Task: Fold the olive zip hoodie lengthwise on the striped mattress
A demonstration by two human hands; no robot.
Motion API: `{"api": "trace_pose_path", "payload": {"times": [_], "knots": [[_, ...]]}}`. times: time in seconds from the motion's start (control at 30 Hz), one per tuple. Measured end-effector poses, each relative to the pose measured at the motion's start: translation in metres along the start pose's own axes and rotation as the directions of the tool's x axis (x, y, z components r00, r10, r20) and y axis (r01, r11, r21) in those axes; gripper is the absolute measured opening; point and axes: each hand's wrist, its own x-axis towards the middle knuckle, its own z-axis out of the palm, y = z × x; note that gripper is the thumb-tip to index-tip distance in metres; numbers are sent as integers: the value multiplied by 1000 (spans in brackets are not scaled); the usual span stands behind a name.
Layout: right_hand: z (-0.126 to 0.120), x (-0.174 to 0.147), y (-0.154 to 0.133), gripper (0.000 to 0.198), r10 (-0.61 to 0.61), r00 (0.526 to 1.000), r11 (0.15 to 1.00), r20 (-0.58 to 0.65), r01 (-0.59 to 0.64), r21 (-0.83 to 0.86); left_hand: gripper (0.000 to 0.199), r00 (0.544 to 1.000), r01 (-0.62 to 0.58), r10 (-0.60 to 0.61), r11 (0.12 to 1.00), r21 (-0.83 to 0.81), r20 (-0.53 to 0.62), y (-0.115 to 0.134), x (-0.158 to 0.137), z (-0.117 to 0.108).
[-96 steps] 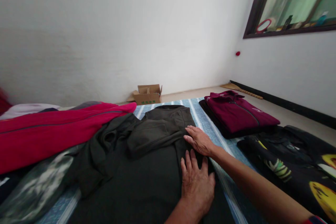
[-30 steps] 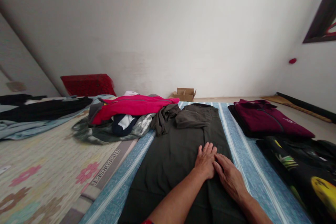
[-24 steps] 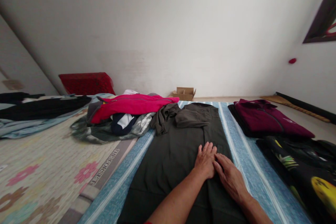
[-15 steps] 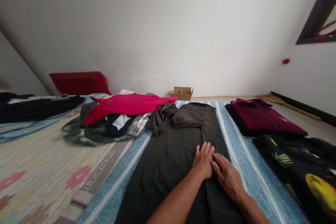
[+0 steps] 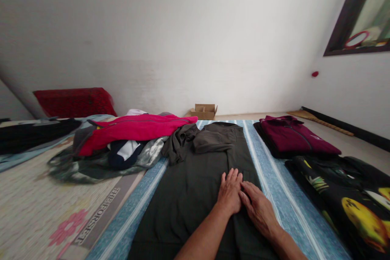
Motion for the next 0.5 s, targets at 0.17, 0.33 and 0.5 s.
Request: {"api": "trace_pose_path", "payload": {"times": [0.17, 0.33, 0.5], "knots": [[-1, 2, -3, 35, -3, 1000, 1000, 16, 2, 21, 57, 1000, -5, 5, 1000, -2, -7, -1, 1, -1], [-2, 3, -4, 34, 8, 1000, 1000, -2, -8, 23, 56, 1000, 12, -12, 1000, -5, -12, -2, 3, 0], [-2, 3, -4, 32, -10, 1000, 999, -25, 11, 52, 55, 1000, 3, -4, 1000, -12, -30, -4, 5, 6]]}}
